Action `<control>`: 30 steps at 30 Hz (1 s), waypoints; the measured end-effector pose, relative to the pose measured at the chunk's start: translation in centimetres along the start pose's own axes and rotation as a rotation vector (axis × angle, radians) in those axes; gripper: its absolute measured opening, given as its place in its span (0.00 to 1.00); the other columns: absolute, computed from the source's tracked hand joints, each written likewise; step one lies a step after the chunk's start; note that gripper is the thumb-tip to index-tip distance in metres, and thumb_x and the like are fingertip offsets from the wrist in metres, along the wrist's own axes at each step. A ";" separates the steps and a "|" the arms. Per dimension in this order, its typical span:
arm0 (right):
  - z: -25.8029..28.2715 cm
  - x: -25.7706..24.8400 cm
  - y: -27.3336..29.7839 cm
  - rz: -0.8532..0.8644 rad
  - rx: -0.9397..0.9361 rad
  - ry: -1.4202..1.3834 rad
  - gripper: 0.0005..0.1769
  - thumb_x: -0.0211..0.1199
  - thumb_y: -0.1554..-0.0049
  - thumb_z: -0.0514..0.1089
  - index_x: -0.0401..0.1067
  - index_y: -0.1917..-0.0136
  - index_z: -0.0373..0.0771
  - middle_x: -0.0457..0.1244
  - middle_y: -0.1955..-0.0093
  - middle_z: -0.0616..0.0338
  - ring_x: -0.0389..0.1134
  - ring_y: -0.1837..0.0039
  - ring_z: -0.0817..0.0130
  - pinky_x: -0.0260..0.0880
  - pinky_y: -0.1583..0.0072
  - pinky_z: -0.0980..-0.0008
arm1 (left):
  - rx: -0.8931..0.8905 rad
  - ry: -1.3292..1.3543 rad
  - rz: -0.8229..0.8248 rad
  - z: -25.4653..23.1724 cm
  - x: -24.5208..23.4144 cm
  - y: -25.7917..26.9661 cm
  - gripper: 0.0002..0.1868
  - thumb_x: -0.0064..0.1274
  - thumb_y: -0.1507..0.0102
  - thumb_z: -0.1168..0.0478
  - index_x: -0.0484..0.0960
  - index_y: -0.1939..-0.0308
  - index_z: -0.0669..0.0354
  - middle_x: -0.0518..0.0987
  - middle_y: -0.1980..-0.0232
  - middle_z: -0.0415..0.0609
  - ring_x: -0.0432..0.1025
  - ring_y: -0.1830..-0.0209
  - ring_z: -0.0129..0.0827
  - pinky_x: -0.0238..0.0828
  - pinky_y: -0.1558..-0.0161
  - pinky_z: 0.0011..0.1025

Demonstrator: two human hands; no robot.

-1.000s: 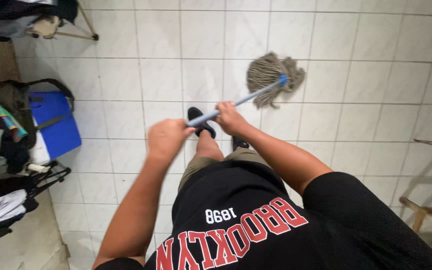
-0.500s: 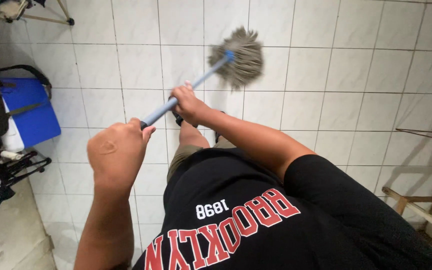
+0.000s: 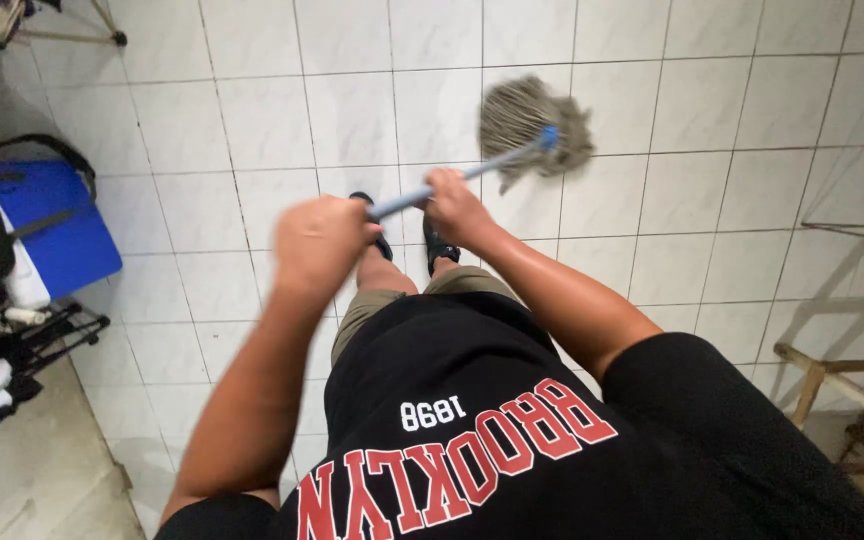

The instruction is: The person mops a tiled floor using a string mop, moving it back and forth across the surface. The camera is head-mounted and shows the hands and mop head throughout the clip.

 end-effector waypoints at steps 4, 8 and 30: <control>-6.3 1.7 8.9 0.219 0.317 -0.021 0.15 0.63 0.41 0.44 0.64 0.45 0.36 0.57 0.47 0.46 0.62 0.40 0.34 0.59 0.30 0.47 | 0.105 0.033 0.008 -3.4 10.1 -2.0 0.13 0.58 0.37 0.48 0.83 0.66 0.51 0.81 0.75 0.51 0.82 0.70 0.49 0.79 0.67 0.44; -4.9 -0.9 9.2 0.375 0.547 -0.067 0.21 0.65 0.41 0.51 0.59 0.42 0.42 0.58 0.46 0.48 0.62 0.35 0.27 0.48 0.23 0.38 | 0.052 0.158 0.145 -3.6 11.4 -0.8 0.14 0.53 0.34 0.48 0.81 0.61 0.54 0.82 0.71 0.56 0.82 0.66 0.53 0.79 0.63 0.47; 4.6 5.1 -3.5 0.263 0.180 -0.184 0.19 0.69 0.46 0.49 0.64 0.47 0.41 0.59 0.50 0.54 0.65 0.42 0.47 0.65 0.37 0.51 | -0.186 0.061 0.047 6.6 2.7 7.3 0.19 0.48 0.32 0.45 0.85 0.59 0.54 0.82 0.73 0.60 0.81 0.68 0.58 0.76 0.67 0.52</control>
Point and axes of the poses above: each hand's wrist, its own y-axis away from the middle knuckle, its own x-axis out of the palm, z = x × y, the point moved 10 cm from there along -y, towards the middle knuckle
